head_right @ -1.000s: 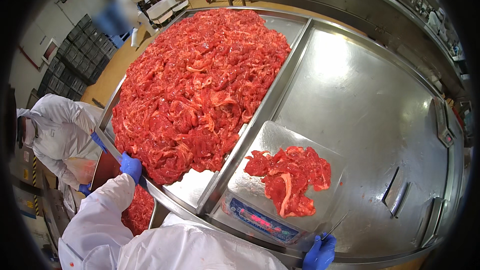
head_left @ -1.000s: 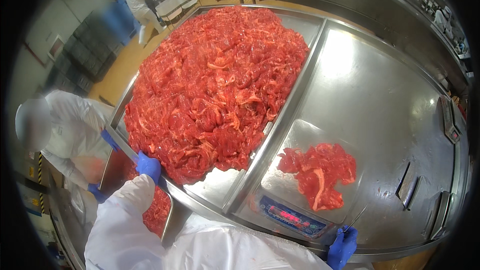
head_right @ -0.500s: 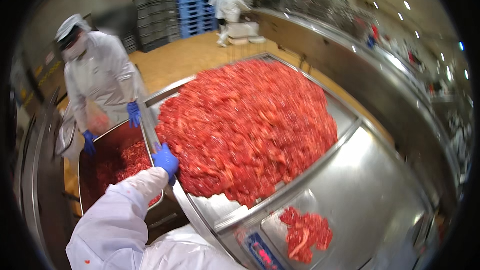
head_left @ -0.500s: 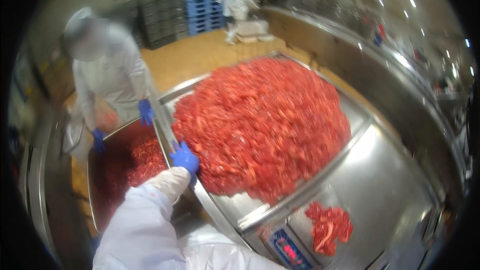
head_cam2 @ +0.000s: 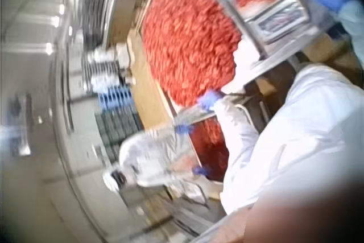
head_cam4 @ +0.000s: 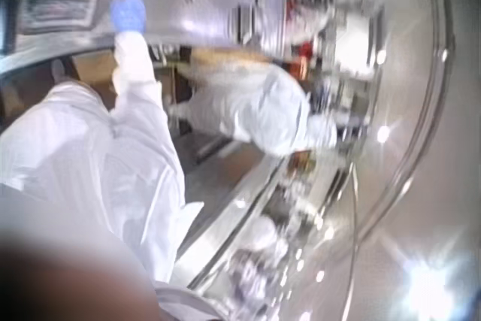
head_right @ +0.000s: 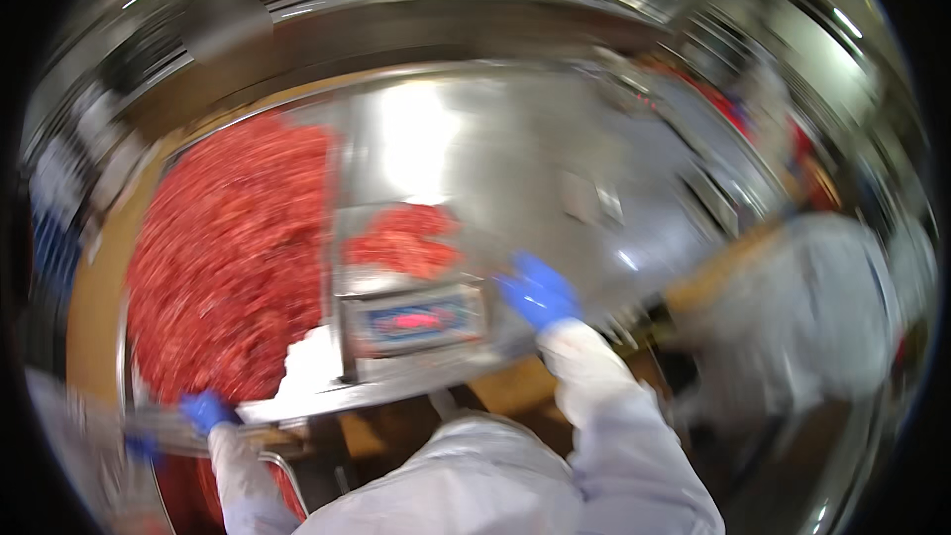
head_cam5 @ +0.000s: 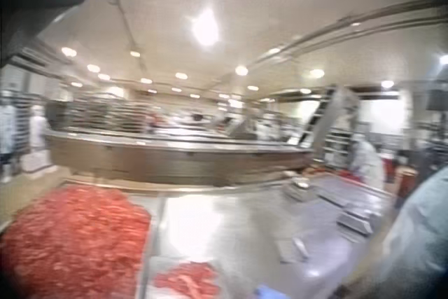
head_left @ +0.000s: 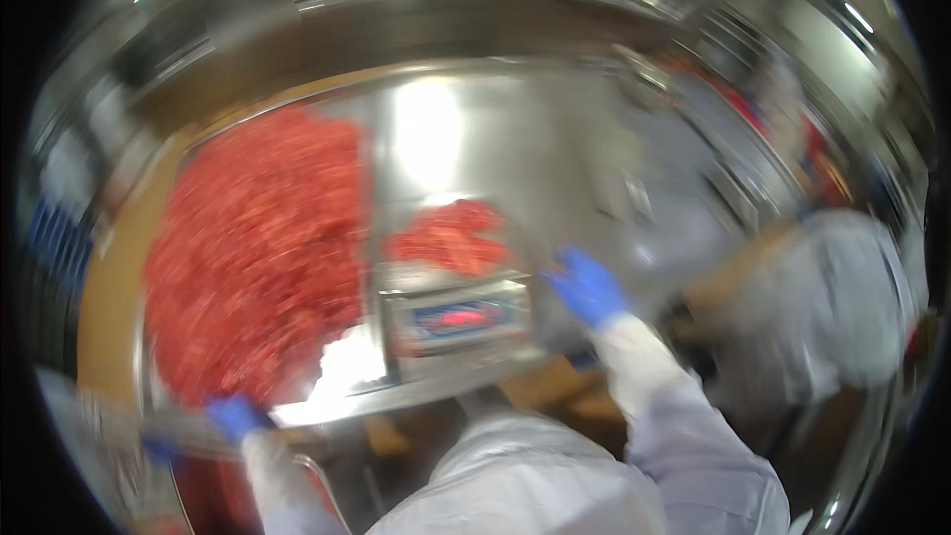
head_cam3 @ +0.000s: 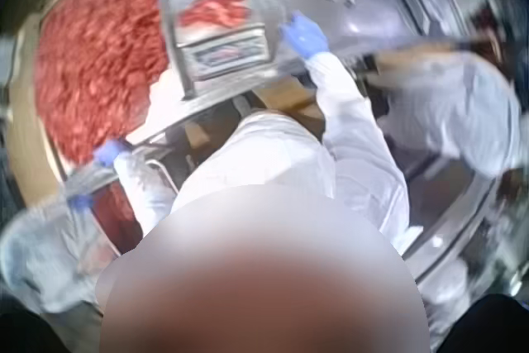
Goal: The person uses scissors to trim small pieces of raw red meat on a digital scale in a commercial kitchen. They repeatedly pick up meat from a large pile, place it on the scale, cut off excess fat or tissue, and return the trimmed meat to the pile. The person also briefly moves a large metal tray of meat to the side.
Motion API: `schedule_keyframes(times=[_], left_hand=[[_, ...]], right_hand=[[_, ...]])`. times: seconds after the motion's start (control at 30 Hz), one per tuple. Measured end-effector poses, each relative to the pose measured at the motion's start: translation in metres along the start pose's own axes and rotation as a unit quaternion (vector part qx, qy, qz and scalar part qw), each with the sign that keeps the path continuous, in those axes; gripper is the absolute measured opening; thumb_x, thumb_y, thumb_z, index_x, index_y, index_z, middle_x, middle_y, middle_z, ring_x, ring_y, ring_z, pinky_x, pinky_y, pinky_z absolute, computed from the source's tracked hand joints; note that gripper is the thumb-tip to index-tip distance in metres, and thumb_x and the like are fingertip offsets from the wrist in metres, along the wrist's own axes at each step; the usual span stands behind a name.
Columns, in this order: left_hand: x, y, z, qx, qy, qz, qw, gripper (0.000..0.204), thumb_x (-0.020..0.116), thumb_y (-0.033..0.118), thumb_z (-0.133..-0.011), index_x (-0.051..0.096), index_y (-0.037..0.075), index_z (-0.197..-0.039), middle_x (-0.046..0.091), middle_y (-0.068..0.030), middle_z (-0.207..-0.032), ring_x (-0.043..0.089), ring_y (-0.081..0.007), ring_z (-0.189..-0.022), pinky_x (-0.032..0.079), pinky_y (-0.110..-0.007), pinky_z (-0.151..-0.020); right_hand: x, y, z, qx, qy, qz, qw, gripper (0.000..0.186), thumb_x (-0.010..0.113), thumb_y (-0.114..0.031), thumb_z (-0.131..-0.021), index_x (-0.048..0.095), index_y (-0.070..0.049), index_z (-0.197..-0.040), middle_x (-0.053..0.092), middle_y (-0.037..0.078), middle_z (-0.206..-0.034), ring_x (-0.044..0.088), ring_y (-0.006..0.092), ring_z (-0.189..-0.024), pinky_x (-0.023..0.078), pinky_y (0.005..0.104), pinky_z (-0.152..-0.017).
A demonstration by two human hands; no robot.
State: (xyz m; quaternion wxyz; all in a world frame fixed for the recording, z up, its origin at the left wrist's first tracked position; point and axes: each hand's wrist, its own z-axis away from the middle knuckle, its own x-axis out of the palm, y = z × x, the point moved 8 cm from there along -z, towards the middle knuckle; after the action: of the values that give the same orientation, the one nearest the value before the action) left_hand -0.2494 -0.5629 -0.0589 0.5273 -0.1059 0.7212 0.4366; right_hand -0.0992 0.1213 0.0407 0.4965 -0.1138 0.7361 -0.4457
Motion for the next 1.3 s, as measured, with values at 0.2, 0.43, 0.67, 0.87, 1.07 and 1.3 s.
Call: schedule_keyframes(times=[0.2,0.43,0.67,0.87,1.07,1.3], left_hand=[[-0.050,0.035,0.003,0.294,0.313,0.114,0.896,0.063,0.066,0.033,-0.087,0.041,0.005,-0.137,0.044,-0.0322,-0.133,0.045,-0.0505,-0.117,0.039,-0.062,-0.097],[-0.027,0.334,0.236,0.543,-0.015,0.387,0.745,0.060,0.056,0.010,-0.096,0.035,0.003,-0.152,0.037,-0.0220,-0.155,0.042,-0.0344,-0.139,0.034,-0.042,-0.115],[0.000,0.412,0.605,0.621,-0.361,0.345,0.604,0.062,0.055,0.015,-0.097,0.031,0.005,-0.154,0.037,-0.0166,-0.156,0.035,-0.0322,-0.145,0.026,-0.046,-0.118],[0.032,0.457,0.796,0.654,-0.418,0.289,0.560,0.069,0.055,-0.003,-0.089,0.030,0.001,-0.153,0.034,-0.0191,-0.156,0.032,-0.0319,-0.146,0.026,-0.045,-0.119],[0.071,0.519,0.902,0.690,-0.398,0.278,0.537,0.067,0.060,0.000,-0.086,0.036,-0.002,-0.148,0.038,-0.0219,-0.152,0.036,-0.0347,-0.143,0.029,-0.044,-0.118],[0.175,0.633,1.043,0.714,-0.353,0.219,0.563,0.062,0.063,0.007,-0.089,0.041,0.002,-0.147,0.039,-0.0241,-0.149,0.037,-0.0386,-0.140,0.030,-0.045,-0.117]], right_hand=[[-0.056,-0.046,0.057,0.026,-0.117,0.007,0.993,0.049,0.068,-0.037,-0.088,0.057,-0.004,-0.122,0.068,0.019,-0.103,0.067,0.0356,-0.097,0.052,0.0416,-0.086],[-0.148,0.120,0.186,0.132,-0.003,-0.027,0.991,0.043,0.067,-0.034,-0.091,0.056,-0.006,-0.122,0.067,0.019,-0.109,0.065,0.0358,-0.104,0.050,0.0434,-0.088],[-0.312,0.266,0.356,0.342,0.202,0.010,0.918,0.033,0.074,-0.025,-0.086,0.065,-0.006,-0.111,0.068,0.014,-0.090,0.065,0.0267,-0.083,0.052,0.0374,-0.078],[-0.422,0.361,0.404,0.379,0.383,-0.190,0.821,0.030,0.076,-0.014,-0.085,0.068,-0.004,-0.112,0.068,0.003,-0.086,0.060,0.0090,-0.080,0.050,0.0269,-0.075],[-0.505,0.446,0.316,0.332,0.365,-0.241,0.836,0.029,0.077,-0.014,-0.085,0.069,-0.003,-0.111,0.066,0.002,-0.082,0.057,0.0080,-0.075,0.050,0.0257,-0.073],[-0.579,0.563,0.263,0.445,0.151,0.025,0.882,0.039,0.079,-0.032,-0.082,0.069,-0.007,-0.109,0.073,0.014,-0.096,0.069,0.0241,-0.085,0.054,0.0359,-0.079]])
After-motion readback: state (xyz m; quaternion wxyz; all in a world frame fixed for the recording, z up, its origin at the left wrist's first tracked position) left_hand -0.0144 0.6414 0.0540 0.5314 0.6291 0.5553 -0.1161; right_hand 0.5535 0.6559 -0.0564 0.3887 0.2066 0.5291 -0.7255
